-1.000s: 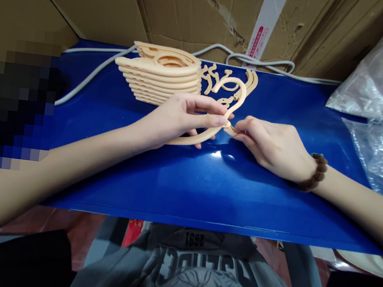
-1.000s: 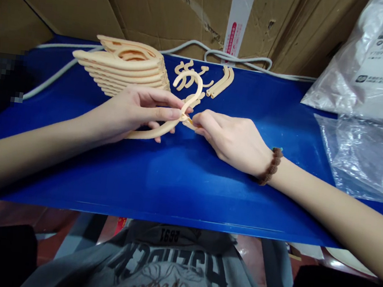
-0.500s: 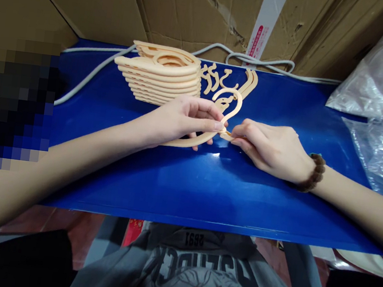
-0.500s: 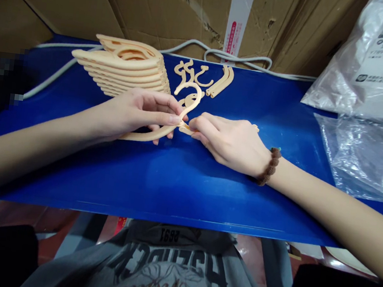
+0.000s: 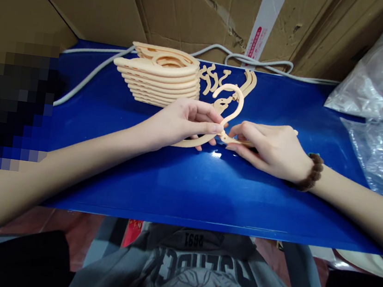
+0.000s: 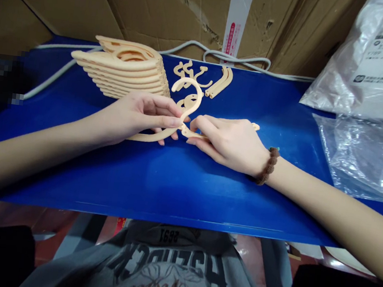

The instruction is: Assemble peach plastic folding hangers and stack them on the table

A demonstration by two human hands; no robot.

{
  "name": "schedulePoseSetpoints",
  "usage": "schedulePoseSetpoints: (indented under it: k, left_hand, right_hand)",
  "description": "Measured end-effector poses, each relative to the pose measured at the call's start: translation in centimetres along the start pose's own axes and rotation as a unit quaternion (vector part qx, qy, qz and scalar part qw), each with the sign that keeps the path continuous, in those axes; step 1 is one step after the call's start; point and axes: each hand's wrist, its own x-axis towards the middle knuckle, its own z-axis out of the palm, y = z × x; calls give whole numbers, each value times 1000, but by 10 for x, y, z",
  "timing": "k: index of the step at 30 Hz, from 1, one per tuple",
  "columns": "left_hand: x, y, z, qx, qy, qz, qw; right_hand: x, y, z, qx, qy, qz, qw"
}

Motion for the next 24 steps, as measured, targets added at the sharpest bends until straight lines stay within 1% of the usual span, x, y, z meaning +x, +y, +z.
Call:
schedulePoseSetpoints:
  k: [3,5,8,11,19,24]
  left_hand:
    - [-1,1,-1,-5,13,-34,999]
    - [-1,2,-1,-21,9,-51,998]
    - [-2,4,-1,-42,-1,-62,997]
    - [-2,5,-1,-45,0,-77,996]
    - [-2,5,-2,-40,5,-94,995]
    - [-2,6,-2,-33,5,-108,994]
  right_hand:
    - [-1,0,0,1,-3,0,1000]
    - [-1,0,-1,-11,-2,-4,1000]
    - [-1,1,-1,-50,-10,-18,999]
    - [0,1,-1,-75,-17,-29,997]
    - [-1,2,0,-74,-38,-13,996]
    - [-1,2,1,-76,-27,-25,996]
